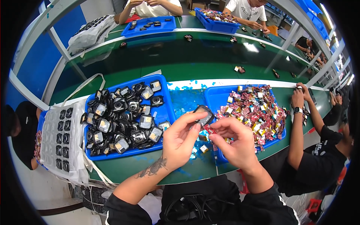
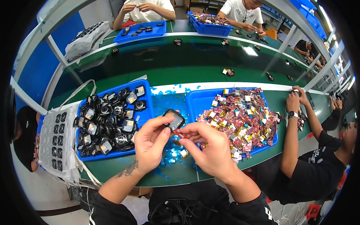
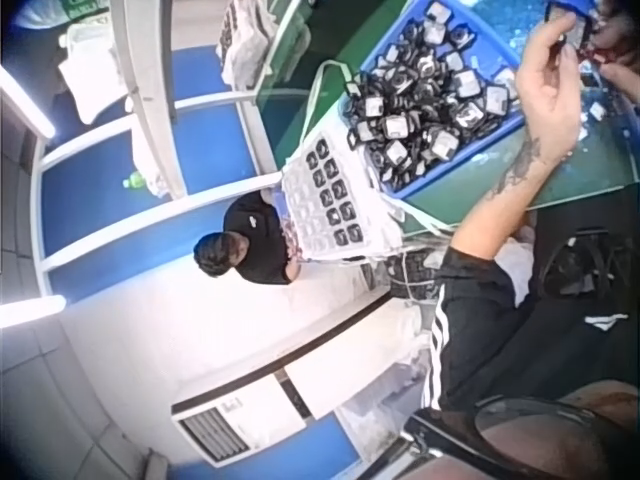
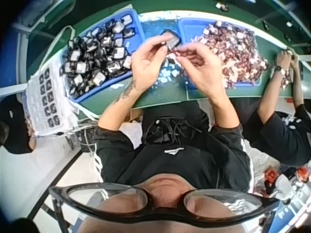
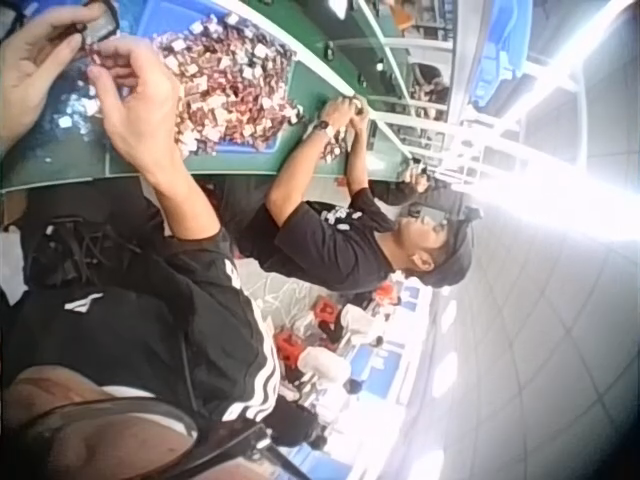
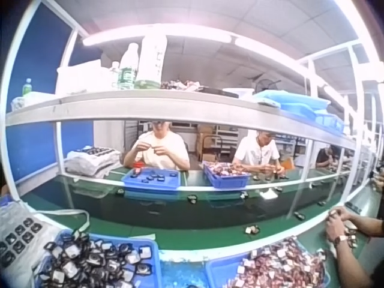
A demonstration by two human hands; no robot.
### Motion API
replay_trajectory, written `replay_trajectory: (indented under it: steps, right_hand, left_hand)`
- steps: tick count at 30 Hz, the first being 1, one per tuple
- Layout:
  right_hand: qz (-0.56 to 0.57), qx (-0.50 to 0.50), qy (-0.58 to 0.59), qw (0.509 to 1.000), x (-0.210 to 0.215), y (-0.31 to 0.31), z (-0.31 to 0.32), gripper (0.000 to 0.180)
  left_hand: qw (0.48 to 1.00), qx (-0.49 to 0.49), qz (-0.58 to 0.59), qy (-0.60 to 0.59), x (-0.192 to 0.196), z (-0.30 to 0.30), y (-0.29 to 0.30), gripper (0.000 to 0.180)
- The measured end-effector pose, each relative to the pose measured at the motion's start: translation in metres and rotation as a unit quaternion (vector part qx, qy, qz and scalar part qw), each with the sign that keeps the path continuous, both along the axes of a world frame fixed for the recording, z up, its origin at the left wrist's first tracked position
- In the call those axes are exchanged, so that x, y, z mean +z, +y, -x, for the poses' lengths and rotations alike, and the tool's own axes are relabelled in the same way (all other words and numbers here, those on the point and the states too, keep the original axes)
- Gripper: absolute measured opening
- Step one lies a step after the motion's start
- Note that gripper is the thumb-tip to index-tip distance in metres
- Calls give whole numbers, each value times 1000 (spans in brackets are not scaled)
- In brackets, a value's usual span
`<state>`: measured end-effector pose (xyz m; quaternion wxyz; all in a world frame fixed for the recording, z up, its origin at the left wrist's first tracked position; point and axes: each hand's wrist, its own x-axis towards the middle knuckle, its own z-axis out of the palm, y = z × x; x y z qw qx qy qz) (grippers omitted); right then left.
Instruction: The recorder is assembling small electronic components at a factory workstation.
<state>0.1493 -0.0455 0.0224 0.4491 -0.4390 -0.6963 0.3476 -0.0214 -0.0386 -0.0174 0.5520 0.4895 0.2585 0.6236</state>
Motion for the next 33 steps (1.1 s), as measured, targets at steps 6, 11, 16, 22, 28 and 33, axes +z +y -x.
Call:
replay_trajectory:
  steps: [6,11,16,22,28,33]
  right_hand:
    - [75,31,123,989,0,-3,-10,18]
    - [194,104,209,953,5,-2,-23,16]
    - [143,107,191,965,-3,11,-29,9]
    - [216,91,194,953,-11,9,-24,8]
    - [209,68,232,947,-17,3,-14,13]
    - [90,-9,107,990,-23,3,-6,20]
  left_hand:
    - [935,122,-190,273,3,4,4,29]
    - [917,110,-213,319,2,10,3,28]
    - [939,30,-154,304,9,10,4,14]
    - [970,-44,10,239,7,1,1,7]
    - [978,-101,126,132,-2,1,2,9]
    - [984,-92,137,69,-2,-4,-1,22]
